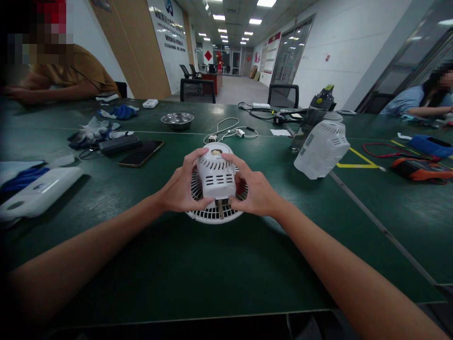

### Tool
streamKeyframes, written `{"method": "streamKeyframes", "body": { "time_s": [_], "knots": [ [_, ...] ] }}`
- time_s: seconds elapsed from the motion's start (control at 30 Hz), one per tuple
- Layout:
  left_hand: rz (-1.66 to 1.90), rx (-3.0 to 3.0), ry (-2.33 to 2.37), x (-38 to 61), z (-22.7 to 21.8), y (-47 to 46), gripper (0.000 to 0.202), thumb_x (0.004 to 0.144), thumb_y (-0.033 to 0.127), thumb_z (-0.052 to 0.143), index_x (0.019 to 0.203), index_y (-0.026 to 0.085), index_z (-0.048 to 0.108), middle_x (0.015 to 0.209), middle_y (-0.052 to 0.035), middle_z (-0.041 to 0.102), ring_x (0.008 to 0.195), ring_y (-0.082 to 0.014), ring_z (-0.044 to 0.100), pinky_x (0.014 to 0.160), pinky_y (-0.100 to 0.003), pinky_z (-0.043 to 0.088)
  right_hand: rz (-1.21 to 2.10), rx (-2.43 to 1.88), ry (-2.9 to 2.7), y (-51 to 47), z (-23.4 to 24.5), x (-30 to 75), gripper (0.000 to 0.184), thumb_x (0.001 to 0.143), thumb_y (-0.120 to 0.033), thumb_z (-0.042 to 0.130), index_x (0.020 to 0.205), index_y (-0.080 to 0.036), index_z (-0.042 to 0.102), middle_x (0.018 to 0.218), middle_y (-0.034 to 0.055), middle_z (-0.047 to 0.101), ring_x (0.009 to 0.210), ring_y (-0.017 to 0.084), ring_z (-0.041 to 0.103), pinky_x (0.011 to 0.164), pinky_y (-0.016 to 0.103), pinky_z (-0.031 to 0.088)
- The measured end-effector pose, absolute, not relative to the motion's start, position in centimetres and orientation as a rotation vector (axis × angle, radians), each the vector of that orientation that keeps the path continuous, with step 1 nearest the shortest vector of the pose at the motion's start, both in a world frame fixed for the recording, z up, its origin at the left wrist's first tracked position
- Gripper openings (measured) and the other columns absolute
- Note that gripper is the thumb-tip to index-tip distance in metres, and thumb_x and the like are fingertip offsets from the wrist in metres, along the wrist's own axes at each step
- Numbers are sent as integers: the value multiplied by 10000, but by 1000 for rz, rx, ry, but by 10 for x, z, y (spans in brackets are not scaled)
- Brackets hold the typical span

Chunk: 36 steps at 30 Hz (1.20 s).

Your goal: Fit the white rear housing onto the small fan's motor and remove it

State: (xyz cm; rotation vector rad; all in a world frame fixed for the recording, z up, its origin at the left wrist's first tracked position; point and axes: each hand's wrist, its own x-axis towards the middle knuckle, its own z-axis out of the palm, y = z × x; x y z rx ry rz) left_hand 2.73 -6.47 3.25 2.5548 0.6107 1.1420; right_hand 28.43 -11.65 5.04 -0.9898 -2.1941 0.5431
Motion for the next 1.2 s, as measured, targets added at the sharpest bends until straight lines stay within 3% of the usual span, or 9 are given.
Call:
{"method": "streamKeyframes", "body": {
  "time_s": [0.23, 0.4, 0.53, 0.87, 0.97, 1.07, 1.2],
  "knots": [
    [1052, 2584, 597, 21, 34, -61, 1133, 719, 505, 839, 1586, 319, 133, 1600, -165, 388, 1353, -420, 522, 1104, -586, 478, 597, -988, -2211, -117, 53, 285, 941, 782, -276, 718, 1574, -333, 214, 998, 12, 714, 760, 207, 677, 696, 400, 613],
    [1012, 2594, 482, 16, 31, -50, 1301, 604, 620, 903, 1603, 333, 121, 1618, -180, 359, 1382, -453, 487, 1131, -609, 449, 627, -951, -2226, -116, 52, 286, 952, 780, -255, 743, 1560, -353, 206, 1021, 14, 705, 769, 204, 672, 688, 386, 606],
    [1074, 2588, 444, 16, 26, -44, 1380, 512, 642, 937, 1600, 316, 152, 1592, -197, 391, 1351, -473, 512, 1110, -620, 456, 634, -910, -2232, -115, 52, 286, 964, 783, -238, 752, 1560, -358, 194, 1036, 20, 696, 758, 191, 664, 671, 357, 591],
    [1110, 2588, 592, 18, 24, -52, 1359, 532, 680, 912, 1609, 309, 172, 1537, -197, 476, 1230, -426, 613, 1003, -572, 542, 499, -996, -2243, -114, 50, 284, 1070, 753, -374, 840, 1593, -365, 176, 1150, 53, 692, 874, 265, 700, 745, 431, 607],
    [1122, 2622, 622, 16, 21, -51, 1263, 639, 659, 870, 1629, 296, 174, 1560, -184, 474, 1281, -413, 585, 1039, -557, 523, 389, -1031, -2282, -111, 49, 291, 1077, 786, -413, 817, 1624, -369, 142, 1152, 59, 695, 890, 276, 697, 779, 467, 608],
    [1115, 2636, 670, 10, 20, -48, 1017, 824, 581, 758, 1631, 278, 219, 1574, -162, 480, 1309, -377, 578, 1100, -550, 472, 302, -1074, -2301, -105, 49, 304, 1057, 814, -410, 791, 1641, -374, 134, 1116, 58, 702, 847, 267, 681, 790, 505, 610],
    [1164, 2494, 898, 3, 19, -41, 778, 956, 522, 588, 1619, 256, 282, 1508, -135, 567, 1351, -356, 556, 1146, -571, 405, 125, -1190, -2228, -96, 48, 321, 890, 867, -267, 676, 1633, -368, 233, 1128, 70, 703, 912, 285, 676, 868, 580, 586]
  ]
}}
